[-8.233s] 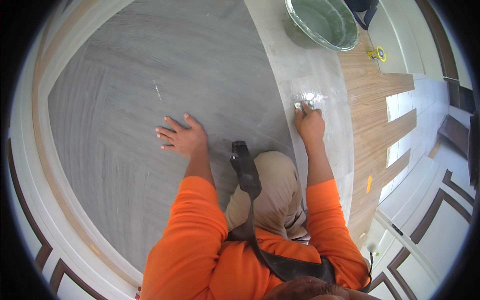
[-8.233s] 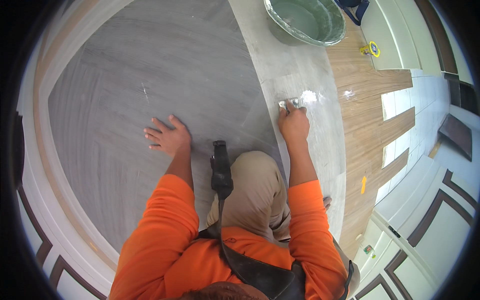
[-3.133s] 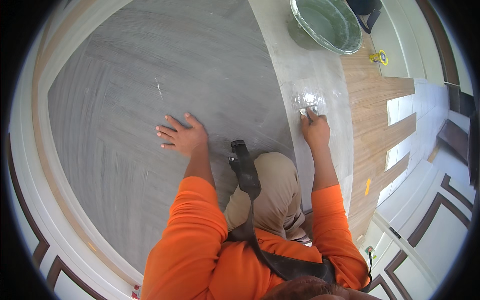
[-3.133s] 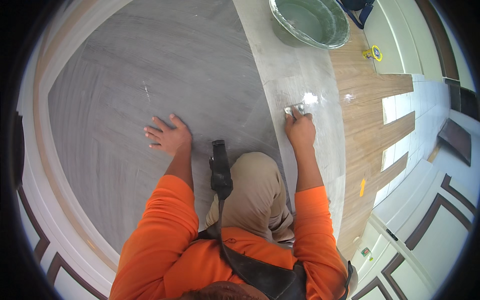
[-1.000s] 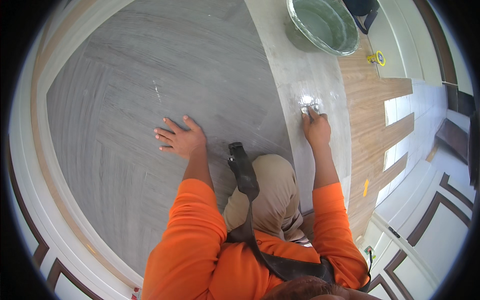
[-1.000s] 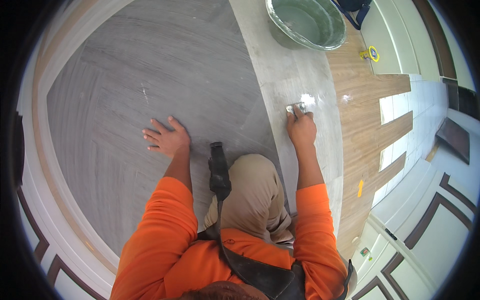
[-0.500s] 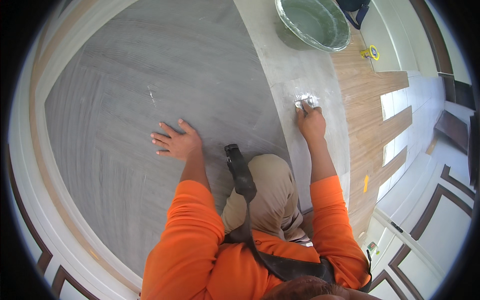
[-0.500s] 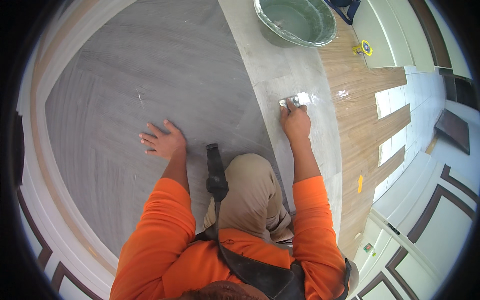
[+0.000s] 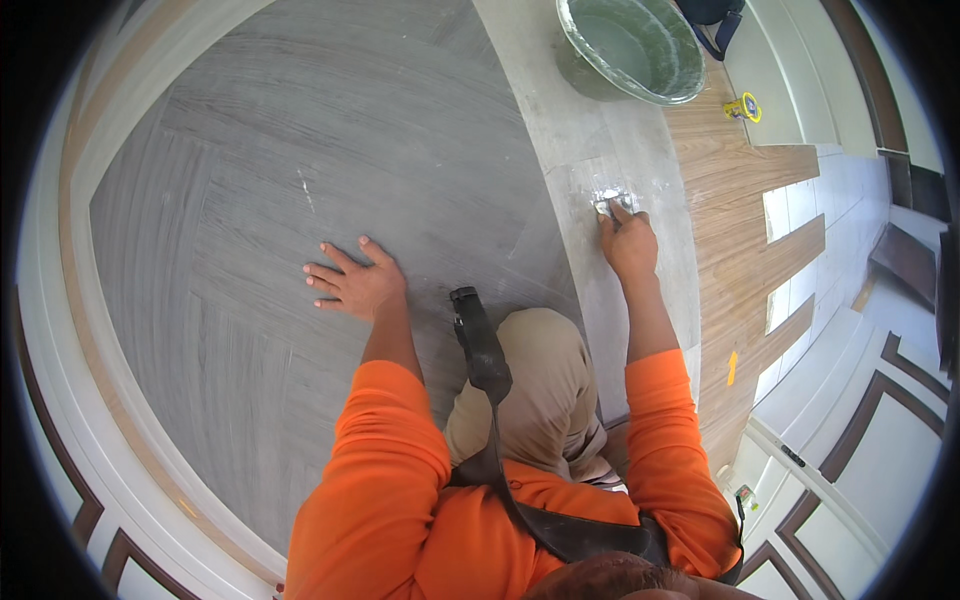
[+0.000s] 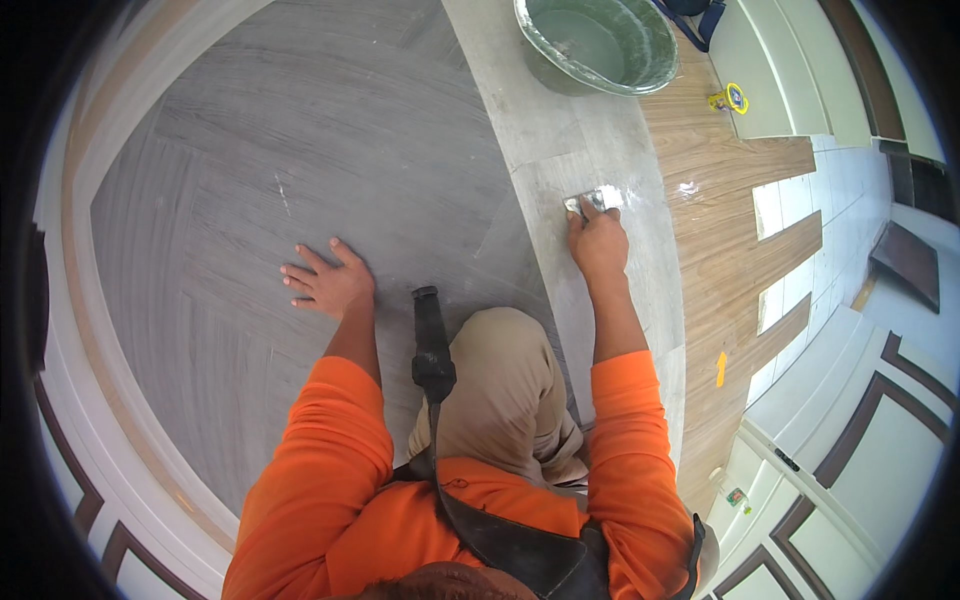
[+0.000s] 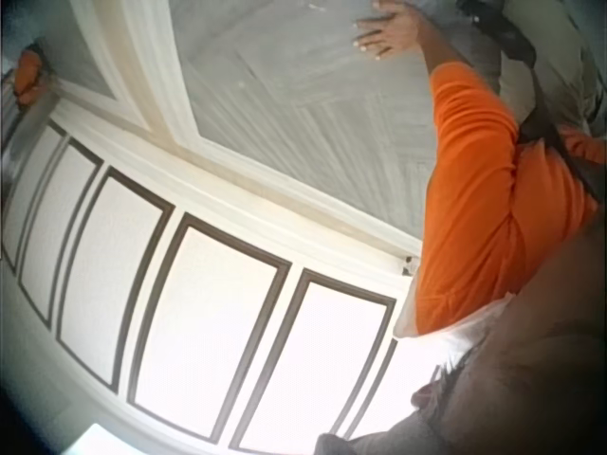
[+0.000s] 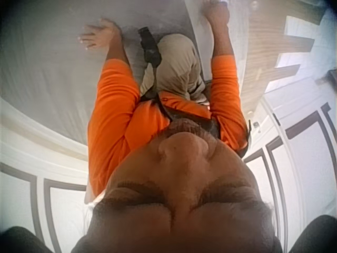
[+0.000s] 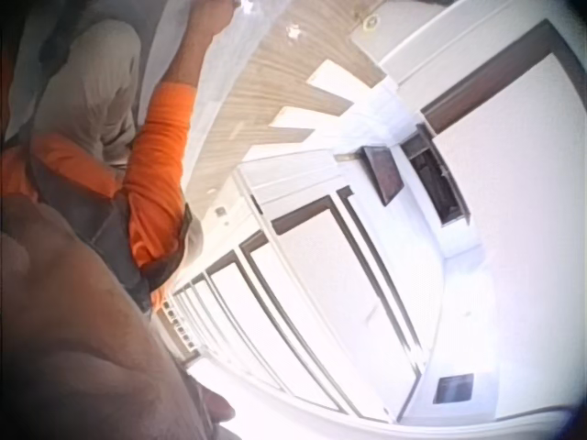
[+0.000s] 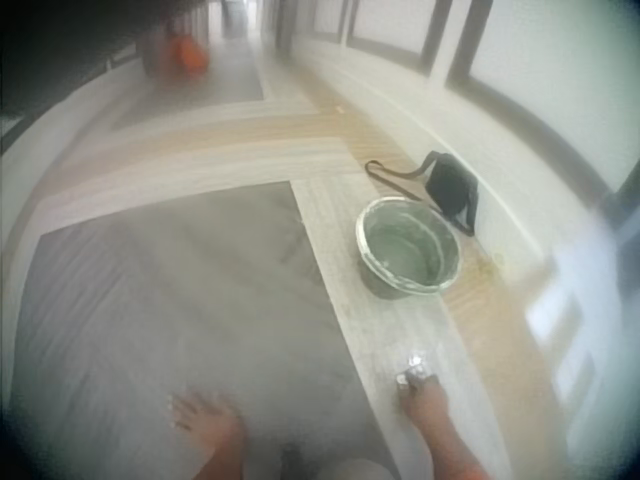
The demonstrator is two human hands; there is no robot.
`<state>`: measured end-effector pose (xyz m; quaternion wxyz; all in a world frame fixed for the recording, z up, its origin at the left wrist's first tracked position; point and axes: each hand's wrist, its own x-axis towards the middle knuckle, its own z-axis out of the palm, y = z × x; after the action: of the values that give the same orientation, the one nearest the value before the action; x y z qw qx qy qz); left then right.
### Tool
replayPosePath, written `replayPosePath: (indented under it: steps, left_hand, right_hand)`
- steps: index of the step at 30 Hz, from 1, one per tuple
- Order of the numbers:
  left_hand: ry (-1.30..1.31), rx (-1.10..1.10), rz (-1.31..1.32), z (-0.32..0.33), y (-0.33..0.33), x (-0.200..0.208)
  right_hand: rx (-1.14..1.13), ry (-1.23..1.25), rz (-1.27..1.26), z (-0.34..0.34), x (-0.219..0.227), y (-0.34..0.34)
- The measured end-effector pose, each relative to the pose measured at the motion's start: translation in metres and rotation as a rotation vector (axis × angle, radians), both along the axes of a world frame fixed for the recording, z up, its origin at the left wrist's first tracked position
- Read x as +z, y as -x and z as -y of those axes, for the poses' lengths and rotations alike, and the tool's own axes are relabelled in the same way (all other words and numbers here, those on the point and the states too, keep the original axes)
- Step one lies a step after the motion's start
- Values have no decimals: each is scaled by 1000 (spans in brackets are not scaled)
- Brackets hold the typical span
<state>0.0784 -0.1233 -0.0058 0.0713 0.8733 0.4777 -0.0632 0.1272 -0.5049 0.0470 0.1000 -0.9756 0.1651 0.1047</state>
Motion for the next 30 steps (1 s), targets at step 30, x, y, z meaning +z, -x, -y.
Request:
replayPosePath:
  steps: [30]
  left_hand:
    - [-45, -18, -42, 6, -4, 0]
  right_hand:
    - [-37, -31, 20, 11, 3, 21]
